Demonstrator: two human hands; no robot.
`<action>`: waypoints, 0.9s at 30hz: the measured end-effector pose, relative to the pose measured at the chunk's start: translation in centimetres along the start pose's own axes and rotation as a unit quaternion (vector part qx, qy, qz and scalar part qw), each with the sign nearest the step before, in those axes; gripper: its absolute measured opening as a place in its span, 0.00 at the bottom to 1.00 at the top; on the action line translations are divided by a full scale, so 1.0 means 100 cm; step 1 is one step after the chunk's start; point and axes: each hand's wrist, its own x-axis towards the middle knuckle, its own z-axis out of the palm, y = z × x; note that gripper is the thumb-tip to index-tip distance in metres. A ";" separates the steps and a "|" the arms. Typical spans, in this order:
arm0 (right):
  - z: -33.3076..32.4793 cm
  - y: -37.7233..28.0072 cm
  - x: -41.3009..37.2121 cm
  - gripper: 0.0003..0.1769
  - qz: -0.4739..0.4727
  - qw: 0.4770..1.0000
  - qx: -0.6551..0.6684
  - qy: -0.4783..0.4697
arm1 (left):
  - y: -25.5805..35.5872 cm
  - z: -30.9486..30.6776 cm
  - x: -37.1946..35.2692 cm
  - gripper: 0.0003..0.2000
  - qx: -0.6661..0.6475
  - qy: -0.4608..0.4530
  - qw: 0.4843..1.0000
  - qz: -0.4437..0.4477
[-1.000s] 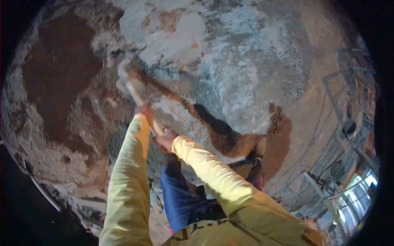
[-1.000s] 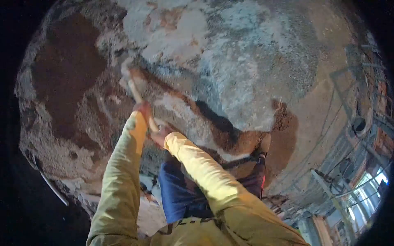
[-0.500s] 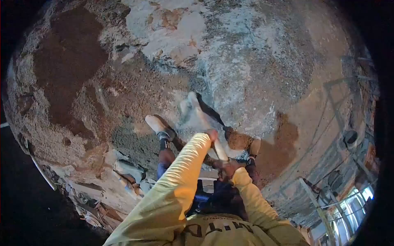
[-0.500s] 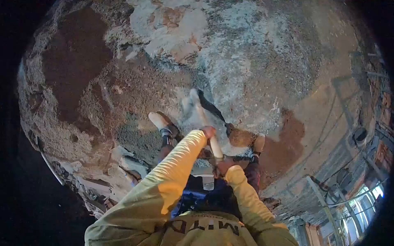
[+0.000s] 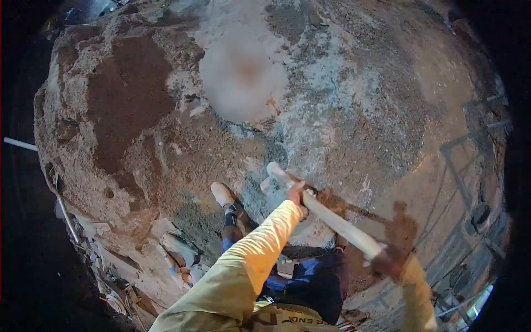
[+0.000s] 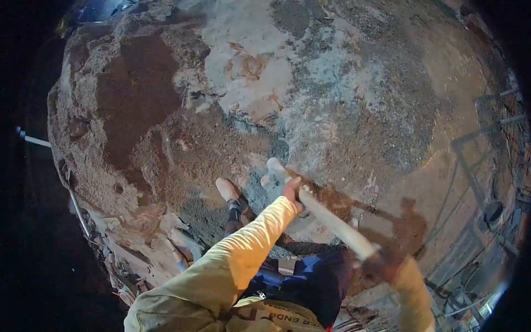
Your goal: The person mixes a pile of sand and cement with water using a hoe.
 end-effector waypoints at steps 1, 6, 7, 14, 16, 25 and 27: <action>-0.025 0.040 -0.025 0.25 0.069 0.994 -0.076 0.038 | -0.008 0.008 0.012 0.09 -0.047 -0.066 0.997 0.013; -0.083 0.126 -0.100 0.31 0.059 0.935 -0.289 0.197 | -0.088 0.121 -0.029 0.11 -0.003 -0.162 0.982 -0.094; -0.090 0.138 -0.096 0.30 0.062 0.906 -0.348 0.233 | -0.094 0.133 -0.033 0.12 0.003 -0.157 0.985 -0.076; 0.009 0.115 0.100 0.31 0.023 0.893 -0.430 0.132 | 0.077 0.106 -0.085 0.07 0.032 -0.131 0.986 0.101; 0.093 0.060 0.170 0.34 -0.103 0.880 -0.464 0.019 | 0.175 0.094 -0.117 0.05 0.069 -0.122 0.976 0.167; 0.368 -0.302 0.356 0.25 -0.366 0.917 -0.148 0.046 | 0.510 0.064 -0.147 0.25 0.373 0.149 0.622 0.672; 0.393 -0.358 0.402 0.22 -0.360 0.922 -0.128 0.062 | 0.538 0.037 -0.103 0.30 0.466 0.274 0.559 0.629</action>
